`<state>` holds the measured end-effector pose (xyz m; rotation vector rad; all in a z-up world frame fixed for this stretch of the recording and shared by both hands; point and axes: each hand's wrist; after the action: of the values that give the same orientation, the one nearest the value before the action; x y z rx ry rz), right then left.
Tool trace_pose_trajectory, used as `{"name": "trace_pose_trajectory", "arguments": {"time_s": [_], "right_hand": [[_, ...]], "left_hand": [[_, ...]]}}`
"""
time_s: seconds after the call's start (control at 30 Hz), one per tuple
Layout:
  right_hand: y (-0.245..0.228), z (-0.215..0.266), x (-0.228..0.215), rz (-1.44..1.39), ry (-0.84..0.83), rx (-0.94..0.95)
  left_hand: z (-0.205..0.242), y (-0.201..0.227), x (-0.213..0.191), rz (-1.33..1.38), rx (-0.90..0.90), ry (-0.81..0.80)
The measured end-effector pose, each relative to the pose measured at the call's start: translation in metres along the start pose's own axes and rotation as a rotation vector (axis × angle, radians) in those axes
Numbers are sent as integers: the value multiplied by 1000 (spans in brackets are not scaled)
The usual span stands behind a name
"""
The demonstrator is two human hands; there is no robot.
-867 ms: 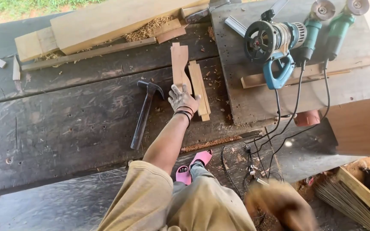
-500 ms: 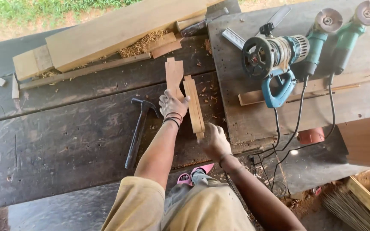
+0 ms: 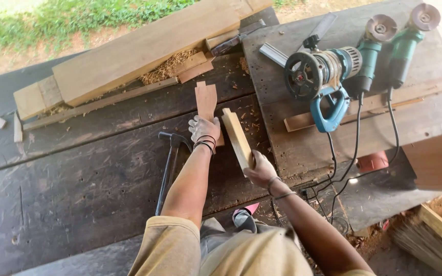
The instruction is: The recorder aligns several wood pieces and secures them together using a large C-clamp on a woodworking bench.
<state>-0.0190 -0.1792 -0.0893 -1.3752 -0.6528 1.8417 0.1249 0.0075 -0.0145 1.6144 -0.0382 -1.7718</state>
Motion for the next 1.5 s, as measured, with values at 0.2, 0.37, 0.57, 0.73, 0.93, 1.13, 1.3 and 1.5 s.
{"name": "trace_pose_trajectory", "arguments": {"time_s": [0.2,0.37,0.57,0.73,0.93,1.13,1.3,1.5], "right_hand": [[31,63,2,-1062,-157,151],[-1,109,23,-1269,-63,73],[-75,135,46,-1271,-118,-82],[-114,145,75,-1216,-171,-196],[-135,152,120,-1216,-181,-169],[-162,168,141,-1089,-184,-226],[-153,176,154,-1002,-197,-269],[-131,194,157,-993,-190,-284]], "left_hand": [[-45,-72,27,187,287,-270],[-30,-189,60,988,586,-709],[65,-183,-62,1293,173,-1007],[66,-211,-100,1348,282,-1008],[59,-255,-114,1237,412,-854],[66,-268,-126,1299,231,-934],[75,-277,-113,1210,386,-798],[104,-264,-132,1205,416,-823]]}}
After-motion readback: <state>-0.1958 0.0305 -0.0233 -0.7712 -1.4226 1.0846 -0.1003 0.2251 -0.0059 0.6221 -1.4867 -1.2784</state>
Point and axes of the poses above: each hand's wrist, its own z-axis away from the middle knuckle, its own x-axis out of the palm, y = z × x, and after that the axes turned 3 degrees about -x, right-handed
